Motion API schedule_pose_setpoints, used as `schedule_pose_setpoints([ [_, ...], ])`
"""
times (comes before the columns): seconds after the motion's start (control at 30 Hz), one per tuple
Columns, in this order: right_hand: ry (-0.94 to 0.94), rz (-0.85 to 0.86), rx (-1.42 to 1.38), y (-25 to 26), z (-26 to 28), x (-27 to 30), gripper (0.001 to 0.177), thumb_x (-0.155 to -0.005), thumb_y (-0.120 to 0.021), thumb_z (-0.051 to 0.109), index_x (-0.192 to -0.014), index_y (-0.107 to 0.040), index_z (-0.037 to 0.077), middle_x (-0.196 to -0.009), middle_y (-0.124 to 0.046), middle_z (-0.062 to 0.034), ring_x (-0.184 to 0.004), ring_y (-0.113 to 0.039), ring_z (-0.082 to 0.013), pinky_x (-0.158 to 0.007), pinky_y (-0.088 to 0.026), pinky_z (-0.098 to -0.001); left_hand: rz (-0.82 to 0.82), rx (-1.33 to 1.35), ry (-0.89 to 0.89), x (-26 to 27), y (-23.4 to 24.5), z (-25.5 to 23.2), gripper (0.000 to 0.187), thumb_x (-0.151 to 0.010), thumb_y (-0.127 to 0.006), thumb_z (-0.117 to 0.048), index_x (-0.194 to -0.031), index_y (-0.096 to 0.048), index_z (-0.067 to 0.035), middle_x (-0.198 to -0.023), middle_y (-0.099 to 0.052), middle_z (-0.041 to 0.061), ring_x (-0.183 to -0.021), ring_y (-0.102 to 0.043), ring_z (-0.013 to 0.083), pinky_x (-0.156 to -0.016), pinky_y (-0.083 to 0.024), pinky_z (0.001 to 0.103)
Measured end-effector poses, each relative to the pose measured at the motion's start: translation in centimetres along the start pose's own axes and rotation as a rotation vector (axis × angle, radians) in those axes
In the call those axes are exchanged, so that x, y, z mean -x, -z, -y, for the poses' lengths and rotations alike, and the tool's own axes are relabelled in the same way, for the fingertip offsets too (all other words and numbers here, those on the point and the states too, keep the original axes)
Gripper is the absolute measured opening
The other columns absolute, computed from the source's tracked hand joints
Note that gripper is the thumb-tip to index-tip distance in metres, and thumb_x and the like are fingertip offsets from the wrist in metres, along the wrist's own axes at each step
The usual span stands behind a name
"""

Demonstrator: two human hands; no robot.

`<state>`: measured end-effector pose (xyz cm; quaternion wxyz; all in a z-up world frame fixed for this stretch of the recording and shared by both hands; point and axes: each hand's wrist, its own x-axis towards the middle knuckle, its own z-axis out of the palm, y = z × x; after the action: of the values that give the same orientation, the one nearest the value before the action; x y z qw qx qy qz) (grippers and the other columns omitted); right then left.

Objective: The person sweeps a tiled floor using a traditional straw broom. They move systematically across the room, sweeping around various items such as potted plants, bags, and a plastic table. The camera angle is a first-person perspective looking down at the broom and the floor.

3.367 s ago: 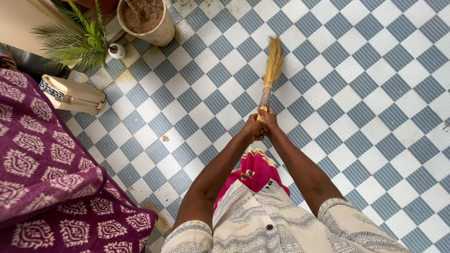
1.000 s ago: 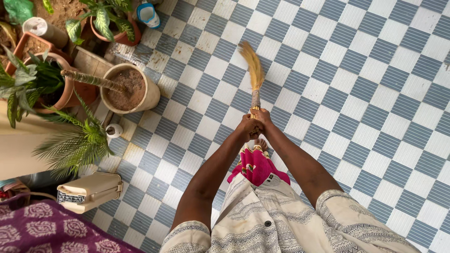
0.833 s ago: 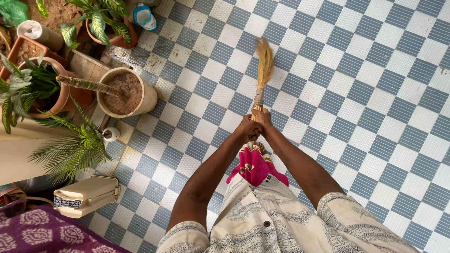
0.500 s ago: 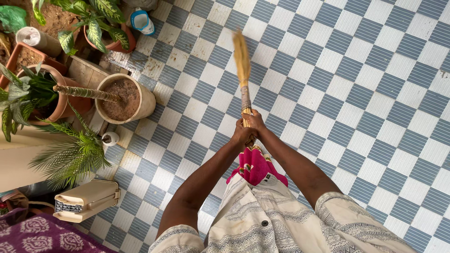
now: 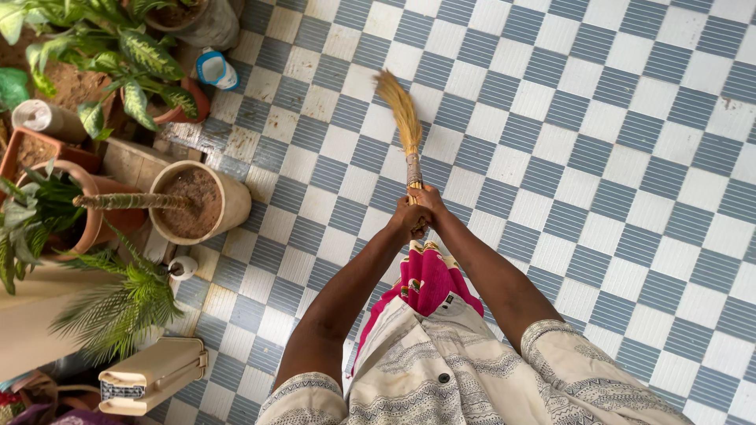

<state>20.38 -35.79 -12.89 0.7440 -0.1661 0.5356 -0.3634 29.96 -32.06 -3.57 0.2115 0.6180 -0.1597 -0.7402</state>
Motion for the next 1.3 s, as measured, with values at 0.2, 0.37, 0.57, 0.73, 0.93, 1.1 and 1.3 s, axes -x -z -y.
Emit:
schedule_pose_setpoints([
  [0.2, 0.030, -0.148, -0.111, 2.0, 0.8, 0.4, 0.031, -0.094, -0.070, 0.015, -0.117, -0.060, -0.003, -0.091, -0.068, -0.0137, -0.070, -0.069, -0.0203, -0.058, -0.059, -0.0330, 0.029, -0.129, 0.010, -0.2, -1.9, -1.4, 0.087, -0.072, -0.069, 0.005, -0.146, -0.026, -0.010, -0.075, -0.059, 0.014, -0.050, -0.056, 0.0187, -0.039, -0.041, 0.035],
  [0.37, 0.094, -0.197, -0.167, 2.6, 1.3, 0.7, 0.035, -0.094, -0.071, 0.016, -0.119, -0.057, -0.004, -0.090, -0.066, -0.0127, -0.070, -0.067, -0.0198, -0.058, -0.058, -0.0326, 0.064, -0.171, 0.008, 0.8, -2.7, -2.5, 0.087, -0.074, -0.067, 0.005, -0.147, -0.022, -0.015, -0.075, -0.058, 0.014, -0.050, -0.055, 0.0189, -0.038, -0.038, 0.035],
  [0.57, 0.151, -0.069, -0.117, 2.9, 2.3, 0.5, 0.035, -0.093, -0.069, 0.013, -0.122, -0.057, -0.001, -0.090, -0.066, -0.0116, -0.070, -0.068, -0.0190, -0.058, -0.059, -0.0319, 0.085, -0.138, -0.039, 1.6, -3.6, -2.9, 0.074, -0.074, -0.064, 0.005, -0.136, -0.030, -0.017, -0.072, -0.057, 0.011, -0.049, -0.054, 0.0181, -0.039, -0.039, 0.033],
  [0.73, 0.094, 0.013, -0.032, 2.9, 3.1, -0.3, 0.030, -0.096, -0.068, 0.017, -0.118, -0.059, -0.002, -0.086, -0.066, -0.0130, -0.065, -0.066, -0.0187, -0.056, -0.056, -0.0321, 0.065, -0.090, -0.054, 0.8, -3.8, -2.8, 0.062, -0.077, -0.062, 0.002, -0.127, -0.031, -0.017, -0.070, -0.056, 0.011, -0.047, -0.052, 0.0184, -0.038, -0.040, 0.035],
  [0.93, -0.013, -0.062, -0.109, 2.4, 3.0, -0.7, 0.029, -0.096, -0.068, 0.017, -0.113, -0.064, -0.005, -0.088, -0.070, -0.0147, -0.069, -0.069, -0.0225, -0.060, -0.059, -0.0366, 0.127, -0.129, -0.025, -1.7, -2.8, -3.0, 0.051, -0.075, -0.062, 0.000, -0.118, -0.037, -0.008, -0.067, -0.057, 0.013, -0.046, -0.053, 0.0199, -0.037, -0.038, 0.035],
  [1.1, -0.031, -0.205, -0.127, 3.1, 3.2, -0.2, 0.030, -0.096, -0.069, 0.021, -0.111, -0.063, -0.005, -0.088, -0.069, -0.0160, -0.069, -0.069, -0.0251, -0.060, -0.057, -0.0398, 0.207, -0.199, 0.013, -3.2, -2.7, -3.3, 0.043, -0.076, -0.063, 0.000, -0.112, -0.041, -0.007, -0.070, -0.058, 0.011, -0.050, -0.054, 0.0182, -0.039, -0.040, 0.035],
  [1.3, 0.084, -0.248, -0.217, 3.9, 2.9, 0.7, 0.028, -0.097, -0.066, 0.020, -0.109, -0.062, -0.005, -0.087, -0.068, -0.0140, -0.068, -0.068, -0.0234, -0.059, -0.057, -0.0374, 0.281, -0.301, -0.003, -2.8, -3.6, -4.7, 0.046, -0.077, -0.065, 0.001, -0.118, -0.043, 0.001, -0.070, -0.056, 0.013, -0.047, -0.054, 0.0204, -0.036, -0.039, 0.035],
])
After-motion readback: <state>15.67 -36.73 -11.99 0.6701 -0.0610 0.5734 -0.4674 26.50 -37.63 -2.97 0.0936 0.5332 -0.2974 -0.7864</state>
